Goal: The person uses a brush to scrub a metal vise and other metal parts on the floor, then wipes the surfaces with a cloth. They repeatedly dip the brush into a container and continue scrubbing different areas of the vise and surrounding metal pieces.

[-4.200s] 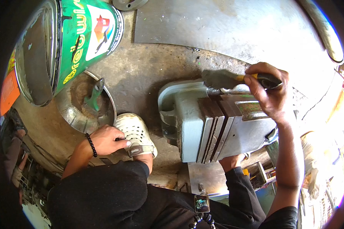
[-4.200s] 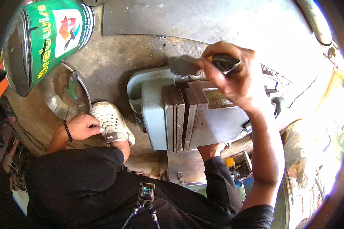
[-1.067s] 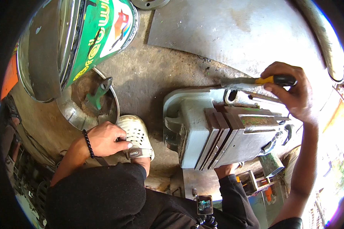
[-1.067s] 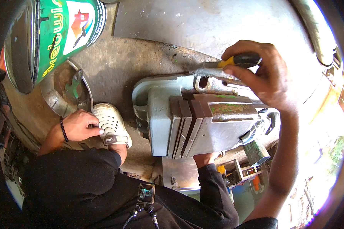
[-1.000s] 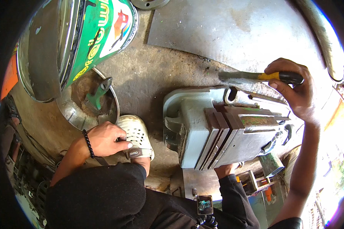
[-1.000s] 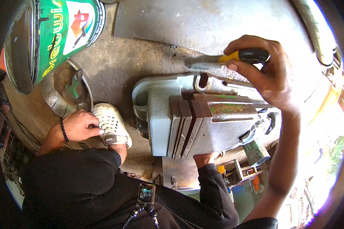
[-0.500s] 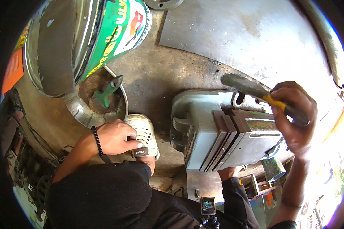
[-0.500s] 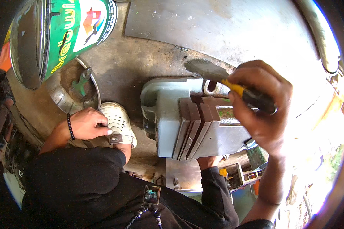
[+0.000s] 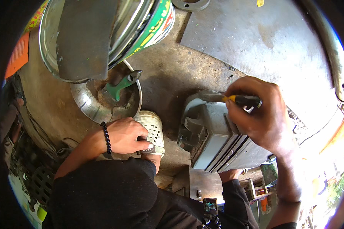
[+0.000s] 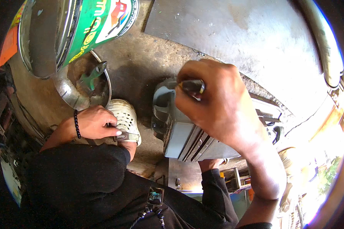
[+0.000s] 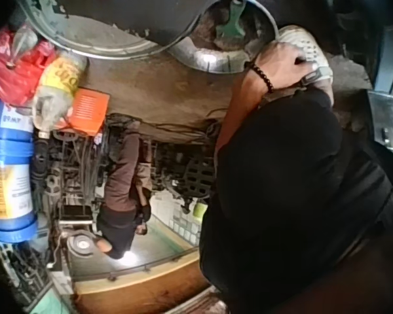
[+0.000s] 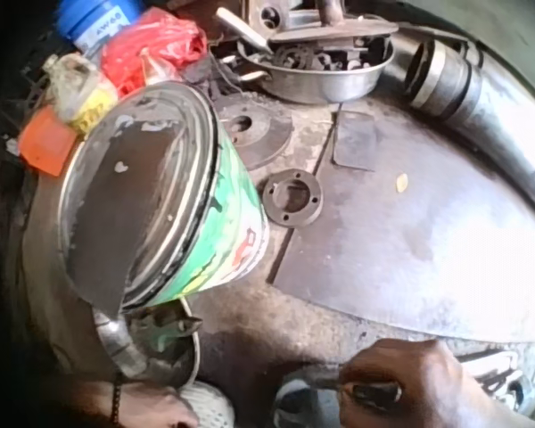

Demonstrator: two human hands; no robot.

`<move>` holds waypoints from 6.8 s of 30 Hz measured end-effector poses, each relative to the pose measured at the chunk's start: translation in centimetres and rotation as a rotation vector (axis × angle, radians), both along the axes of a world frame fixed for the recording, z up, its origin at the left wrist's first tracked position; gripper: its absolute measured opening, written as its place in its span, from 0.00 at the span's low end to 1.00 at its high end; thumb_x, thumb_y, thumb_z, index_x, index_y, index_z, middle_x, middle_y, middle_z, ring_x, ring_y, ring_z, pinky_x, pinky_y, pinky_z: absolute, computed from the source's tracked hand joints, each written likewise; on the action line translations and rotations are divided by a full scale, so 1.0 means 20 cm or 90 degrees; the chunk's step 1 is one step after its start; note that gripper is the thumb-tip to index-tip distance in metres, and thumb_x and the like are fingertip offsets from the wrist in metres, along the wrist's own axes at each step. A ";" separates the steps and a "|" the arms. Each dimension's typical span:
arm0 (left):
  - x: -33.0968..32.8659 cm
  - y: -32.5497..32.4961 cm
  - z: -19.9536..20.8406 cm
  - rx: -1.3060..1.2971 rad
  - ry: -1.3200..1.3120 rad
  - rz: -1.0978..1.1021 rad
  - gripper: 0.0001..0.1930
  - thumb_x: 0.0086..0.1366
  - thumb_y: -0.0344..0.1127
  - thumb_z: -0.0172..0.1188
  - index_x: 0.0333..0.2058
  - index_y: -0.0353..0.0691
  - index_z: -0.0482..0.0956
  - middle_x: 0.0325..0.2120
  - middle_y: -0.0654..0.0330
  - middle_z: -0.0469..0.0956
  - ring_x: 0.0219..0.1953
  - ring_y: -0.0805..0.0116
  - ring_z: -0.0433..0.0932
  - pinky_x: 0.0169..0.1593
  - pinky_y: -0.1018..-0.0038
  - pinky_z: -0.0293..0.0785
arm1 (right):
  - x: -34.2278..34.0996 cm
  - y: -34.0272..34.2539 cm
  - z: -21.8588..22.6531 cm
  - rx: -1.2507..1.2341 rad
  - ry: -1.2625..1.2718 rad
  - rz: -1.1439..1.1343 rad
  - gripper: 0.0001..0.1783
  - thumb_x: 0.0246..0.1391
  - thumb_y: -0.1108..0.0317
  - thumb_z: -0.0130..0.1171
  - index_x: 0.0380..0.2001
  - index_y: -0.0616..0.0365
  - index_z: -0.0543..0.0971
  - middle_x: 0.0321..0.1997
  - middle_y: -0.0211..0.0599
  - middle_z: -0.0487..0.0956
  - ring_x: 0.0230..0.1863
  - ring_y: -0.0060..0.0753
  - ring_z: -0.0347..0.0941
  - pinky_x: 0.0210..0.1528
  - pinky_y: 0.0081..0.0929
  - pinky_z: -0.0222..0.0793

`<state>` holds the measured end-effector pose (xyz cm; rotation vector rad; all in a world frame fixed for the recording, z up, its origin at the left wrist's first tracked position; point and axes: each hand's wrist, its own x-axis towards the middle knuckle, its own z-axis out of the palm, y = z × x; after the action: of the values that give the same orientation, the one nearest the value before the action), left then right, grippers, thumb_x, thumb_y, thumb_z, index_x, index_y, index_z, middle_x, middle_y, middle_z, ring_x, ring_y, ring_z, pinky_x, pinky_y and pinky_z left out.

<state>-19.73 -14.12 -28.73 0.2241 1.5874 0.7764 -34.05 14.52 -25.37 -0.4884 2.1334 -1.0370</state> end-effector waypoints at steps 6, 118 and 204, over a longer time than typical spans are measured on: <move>0.01 0.00 0.01 0.000 0.007 0.027 0.19 0.61 0.48 0.62 0.27 0.33 0.83 0.26 0.43 0.81 0.32 0.44 0.82 0.41 0.56 0.77 | -0.11 -0.07 -0.05 0.039 -0.164 -0.074 0.11 0.54 0.67 0.62 0.36 0.64 0.81 0.27 0.41 0.82 0.30 0.24 0.77 0.36 0.25 0.75; 0.06 -0.07 0.03 0.018 0.043 0.083 0.18 0.60 0.45 0.65 0.24 0.32 0.79 0.21 0.43 0.77 0.28 0.43 0.79 0.34 0.57 0.73 | -0.05 -0.42 -0.13 0.106 -0.063 0.247 0.06 0.57 0.71 0.64 0.34 0.62 0.79 0.27 0.35 0.81 0.29 0.22 0.76 0.31 0.24 0.74; -0.01 -0.03 0.01 0.001 0.030 0.036 0.18 0.61 0.44 0.65 0.25 0.32 0.80 0.22 0.43 0.78 0.28 0.42 0.79 0.34 0.56 0.72 | -0.04 -0.08 -0.10 -0.198 -0.041 0.295 0.11 0.49 0.76 0.67 0.36 0.64 0.78 0.29 0.42 0.80 0.27 0.36 0.79 0.27 0.33 0.72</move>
<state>-20.02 -14.69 -28.62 0.2014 1.6438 0.8209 -34.87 12.84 -27.35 -1.0266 1.6898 -1.0916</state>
